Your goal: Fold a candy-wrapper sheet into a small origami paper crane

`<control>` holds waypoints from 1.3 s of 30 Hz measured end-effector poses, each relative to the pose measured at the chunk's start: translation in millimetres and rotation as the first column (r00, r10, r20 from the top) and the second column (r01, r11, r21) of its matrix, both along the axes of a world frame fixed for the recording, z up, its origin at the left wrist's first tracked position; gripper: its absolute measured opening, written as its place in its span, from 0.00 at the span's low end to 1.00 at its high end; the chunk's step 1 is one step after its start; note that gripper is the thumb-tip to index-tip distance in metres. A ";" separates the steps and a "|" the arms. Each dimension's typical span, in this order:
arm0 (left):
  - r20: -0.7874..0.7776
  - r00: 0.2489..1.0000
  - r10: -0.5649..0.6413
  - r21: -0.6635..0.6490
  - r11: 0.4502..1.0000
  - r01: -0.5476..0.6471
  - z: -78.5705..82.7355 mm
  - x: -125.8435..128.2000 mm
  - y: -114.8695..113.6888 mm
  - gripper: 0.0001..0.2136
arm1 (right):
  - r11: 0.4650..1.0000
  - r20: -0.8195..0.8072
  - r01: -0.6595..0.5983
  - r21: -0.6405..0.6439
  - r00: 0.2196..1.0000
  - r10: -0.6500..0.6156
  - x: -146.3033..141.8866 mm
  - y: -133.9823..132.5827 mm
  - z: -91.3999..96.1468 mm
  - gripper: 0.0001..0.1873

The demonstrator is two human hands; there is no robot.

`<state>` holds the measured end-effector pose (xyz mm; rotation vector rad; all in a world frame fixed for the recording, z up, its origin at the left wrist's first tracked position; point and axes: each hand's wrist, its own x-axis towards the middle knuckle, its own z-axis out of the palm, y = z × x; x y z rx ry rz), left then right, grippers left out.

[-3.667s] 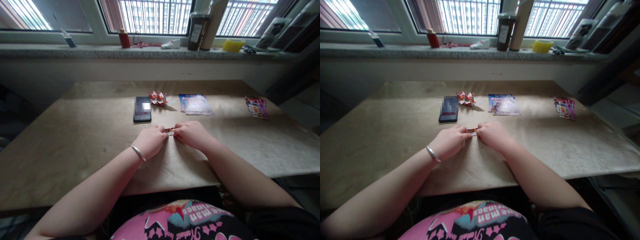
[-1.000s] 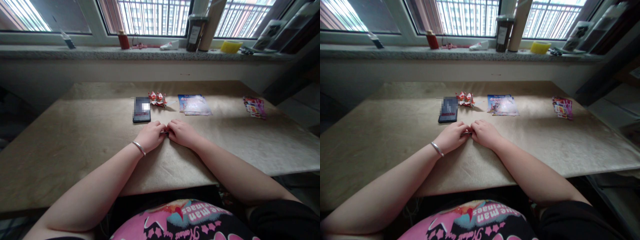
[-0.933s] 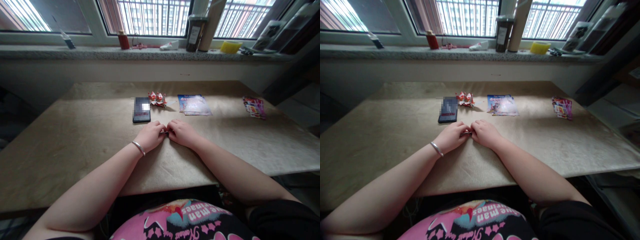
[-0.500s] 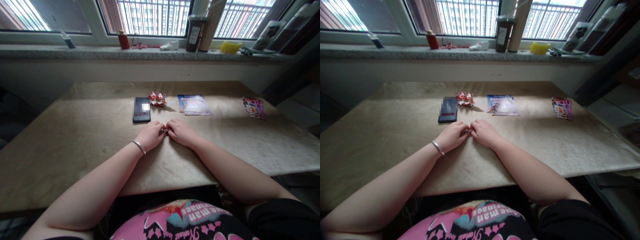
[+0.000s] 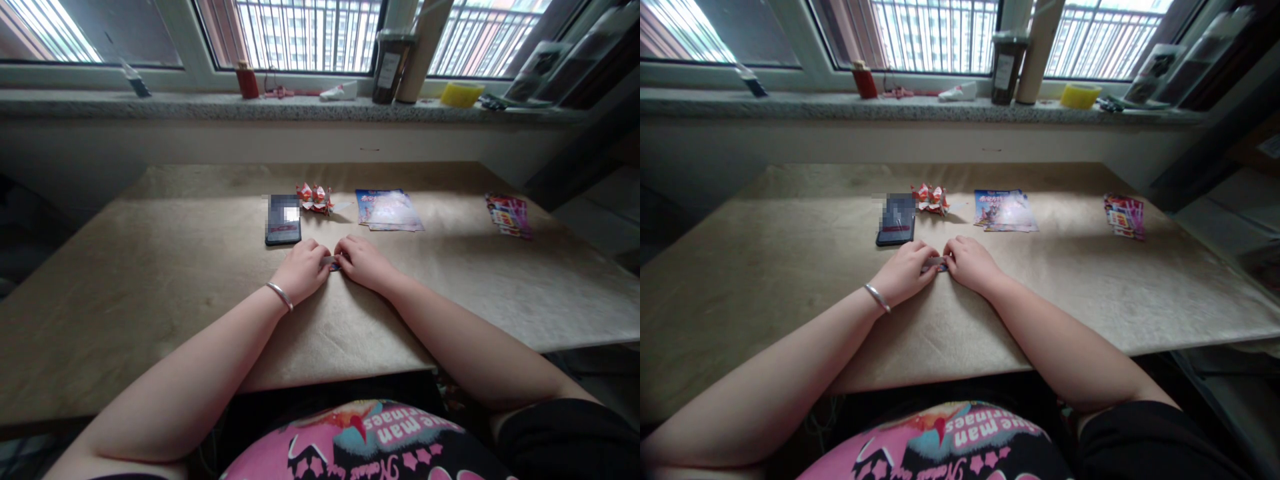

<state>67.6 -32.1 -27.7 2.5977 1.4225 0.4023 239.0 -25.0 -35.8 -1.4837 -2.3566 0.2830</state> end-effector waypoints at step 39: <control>0.157 0.988 0.000 0.006 1.000 -0.001 -1.6 -1.2 3.4 0.09 | 0.990 0.014 0.033 0.134 0.999 -0.035 9.0 -8.6 7.5 0.06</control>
